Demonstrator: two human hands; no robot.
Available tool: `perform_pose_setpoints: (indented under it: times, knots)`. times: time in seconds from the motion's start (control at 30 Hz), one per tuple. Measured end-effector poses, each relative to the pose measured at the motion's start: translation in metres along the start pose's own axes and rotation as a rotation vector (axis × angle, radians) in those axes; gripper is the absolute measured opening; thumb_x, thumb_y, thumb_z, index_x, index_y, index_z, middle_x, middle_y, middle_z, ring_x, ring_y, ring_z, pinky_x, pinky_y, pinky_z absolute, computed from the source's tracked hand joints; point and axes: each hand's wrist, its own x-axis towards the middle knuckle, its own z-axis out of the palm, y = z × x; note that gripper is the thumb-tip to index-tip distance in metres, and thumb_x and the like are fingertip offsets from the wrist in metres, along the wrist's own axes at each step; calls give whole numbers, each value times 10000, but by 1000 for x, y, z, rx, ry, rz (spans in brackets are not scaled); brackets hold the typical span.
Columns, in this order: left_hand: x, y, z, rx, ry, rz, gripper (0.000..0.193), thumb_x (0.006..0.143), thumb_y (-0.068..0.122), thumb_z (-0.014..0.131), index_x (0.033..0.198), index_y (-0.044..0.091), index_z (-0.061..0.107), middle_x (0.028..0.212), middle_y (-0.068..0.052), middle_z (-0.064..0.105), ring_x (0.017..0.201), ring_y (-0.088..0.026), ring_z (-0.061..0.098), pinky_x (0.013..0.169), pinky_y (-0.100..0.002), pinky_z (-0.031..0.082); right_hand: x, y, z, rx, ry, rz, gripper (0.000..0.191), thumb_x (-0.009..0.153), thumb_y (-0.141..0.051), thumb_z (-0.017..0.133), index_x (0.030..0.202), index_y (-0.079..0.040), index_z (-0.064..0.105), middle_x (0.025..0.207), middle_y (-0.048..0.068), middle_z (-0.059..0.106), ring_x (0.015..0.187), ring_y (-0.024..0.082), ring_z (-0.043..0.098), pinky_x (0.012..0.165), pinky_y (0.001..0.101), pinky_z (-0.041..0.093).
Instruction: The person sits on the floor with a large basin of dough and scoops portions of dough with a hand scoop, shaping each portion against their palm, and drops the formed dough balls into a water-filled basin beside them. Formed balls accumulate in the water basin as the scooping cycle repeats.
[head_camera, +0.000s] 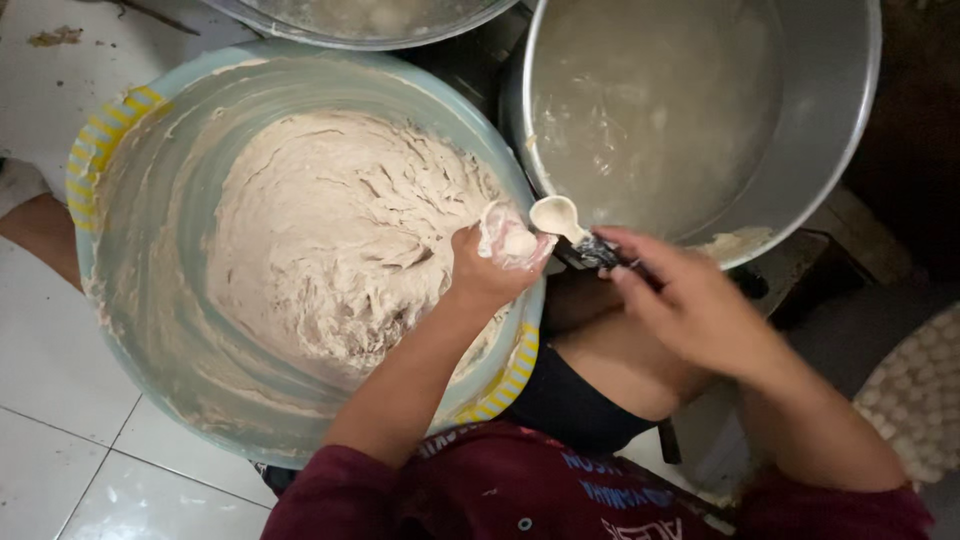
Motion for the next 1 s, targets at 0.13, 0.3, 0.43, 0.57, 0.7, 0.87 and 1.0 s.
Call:
perform_pose_setpoints:
  times: [0.13, 0.3, 0.43, 0.57, 0.7, 0.87, 1.0]
  knots:
    - [-18, 6, -4, -394, -244, -457, 233, 747, 226, 824, 871, 99, 674, 774, -89, 691, 710, -293, 708, 652, -383, 561, -7, 10, 35, -123, 32, -164, 460, 990, -117, 601, 1447, -83, 568, 1055, 38, 735, 900, 94, 680, 777, 270, 534]
    - [-23, 3, -26, -141, -402, -501, 267, 632, 260, 877, 755, 95, 706, 700, -142, 691, 644, -363, 677, 601, -455, 534, -6, 14, 41, 288, -212, 234, 522, 970, -132, 578, 1492, -145, 578, 1005, 113, 760, 726, 206, 620, 654, 336, 533]
    - [-30, 3, -26, -80, -453, -640, 219, 792, 300, 822, 732, 119, 716, 658, -119, 692, 596, -335, 677, 601, -447, 537, -17, 32, 27, -15, 8, 113, 538, 959, -159, 620, 1495, -141, 567, 1013, 153, 744, 832, 224, 693, 728, 349, 542]
    - [-38, 12, -21, -210, -291, -621, 312, 808, 275, 824, 655, 93, 622, 601, -107, 630, 561, -345, 631, 559, -428, 530, -2, 37, 8, -381, 169, -136, 462, 954, -157, 668, 1412, -112, 633, 1133, 209, 720, 941, 302, 684, 802, 377, 534]
    - [-42, 14, -24, -224, -186, -368, 167, 824, 192, 799, 801, 120, 649, 694, -57, 669, 586, -317, 653, 569, -418, 508, -4, 26, 2, -253, 175, 122, 429, 959, -194, 644, 1381, -120, 636, 1013, 184, 730, 782, 284, 701, 703, 378, 547]
    - [-27, 20, -19, -179, 0, -223, 249, 820, 138, 850, 819, 70, 611, 681, -105, 646, 547, -312, 646, 521, -379, 510, -22, 4, 10, -68, -22, 196, 506, 960, -233, 616, 1465, -212, 589, 842, 101, 711, 684, 244, 696, 637, 348, 556]
    - [-27, 34, -20, -395, -165, -445, 241, 729, 194, 820, 832, 69, 642, 690, -103, 663, 608, -309, 682, 592, -382, 556, -32, -9, 31, -289, 76, -152, 460, 970, -180, 644, 1425, -135, 598, 1096, 105, 729, 836, 156, 659, 695, 293, 530]
